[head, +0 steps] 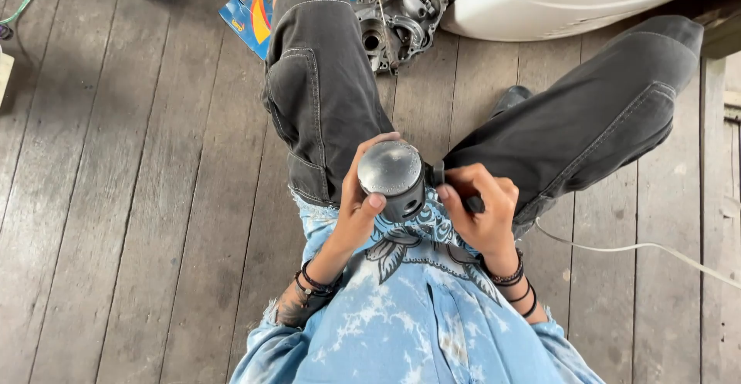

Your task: The person sits on the floor and uses a small metal tool to scrape and clean the surface of a metal piston. They rotate the piston in their hands to access different areas while working on it.

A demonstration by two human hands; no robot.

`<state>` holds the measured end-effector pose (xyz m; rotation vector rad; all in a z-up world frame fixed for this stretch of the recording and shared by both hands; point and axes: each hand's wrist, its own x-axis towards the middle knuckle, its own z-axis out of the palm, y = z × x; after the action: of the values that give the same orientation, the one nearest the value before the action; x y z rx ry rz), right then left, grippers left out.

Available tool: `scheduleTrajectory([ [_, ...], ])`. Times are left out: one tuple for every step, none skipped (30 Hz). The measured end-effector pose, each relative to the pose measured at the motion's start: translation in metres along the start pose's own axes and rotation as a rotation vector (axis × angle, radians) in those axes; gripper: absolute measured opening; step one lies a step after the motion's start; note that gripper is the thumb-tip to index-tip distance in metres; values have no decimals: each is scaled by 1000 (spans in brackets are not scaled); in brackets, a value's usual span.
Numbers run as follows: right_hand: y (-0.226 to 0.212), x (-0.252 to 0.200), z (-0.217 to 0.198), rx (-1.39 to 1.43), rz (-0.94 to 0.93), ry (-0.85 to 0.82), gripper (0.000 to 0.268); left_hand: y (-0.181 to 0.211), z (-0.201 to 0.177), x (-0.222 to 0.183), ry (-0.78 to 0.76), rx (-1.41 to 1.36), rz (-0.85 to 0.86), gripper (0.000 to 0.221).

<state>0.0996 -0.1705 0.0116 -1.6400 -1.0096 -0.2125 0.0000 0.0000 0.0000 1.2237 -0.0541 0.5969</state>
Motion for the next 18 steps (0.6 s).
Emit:
scheduleTrajectory([
  [-1,-5,-1,3,-10,-2,19,0,-1,-1,2,3,10,86],
  [-3,-10,-3,-21,-30,-25,18,0,-2,-3,3,5,18,86],
  [-5,-15,-4,-44,-48,-43,17,2,-3,-5,-1,9,24,86],
  [-6,-16,-4,-41,-57,-39,17,4,-1,-5,-3,14,33,86],
  [-9,-18,-5,-8,-58,-30,16,7,1,-7,-9,1,29,89],
  [-12,-21,-5,26,-59,-21,15,10,2,-10,-15,-13,24,92],
  [-13,-23,-6,30,-71,-17,15,11,5,-15,-17,-6,35,92],
  [-15,-25,-7,30,-71,9,15,12,7,-20,-37,-39,32,94],
  [-16,-26,-7,31,-73,34,15,14,10,-25,-55,-71,30,95],
  [-20,-30,-8,37,-87,36,15,19,11,-29,-56,-63,43,95],
  [-23,-35,-10,52,-86,33,13,24,13,-34,-77,-72,49,91],
  [-26,-39,-11,66,-85,30,12,29,15,-40,-98,-80,55,88],
  [-31,-44,-12,69,-96,35,12,32,16,-44,-104,-75,65,88],
  [-36,-50,-14,74,-99,37,12,35,17,-49,-106,-88,84,89],
  [-42,-56,-15,77,-99,40,12,38,19,-54,-111,-102,100,91],
  [-46,-60,-15,78,-107,47,12,41,19,-58,-118,-98,107,91],
  [-51,-65,-16,77,-125,47,12,45,20,-63,-125,-112,114,93],
  [-55,-70,-17,76,-143,47,12,48,21,-67,-132,-127,121,95],
])
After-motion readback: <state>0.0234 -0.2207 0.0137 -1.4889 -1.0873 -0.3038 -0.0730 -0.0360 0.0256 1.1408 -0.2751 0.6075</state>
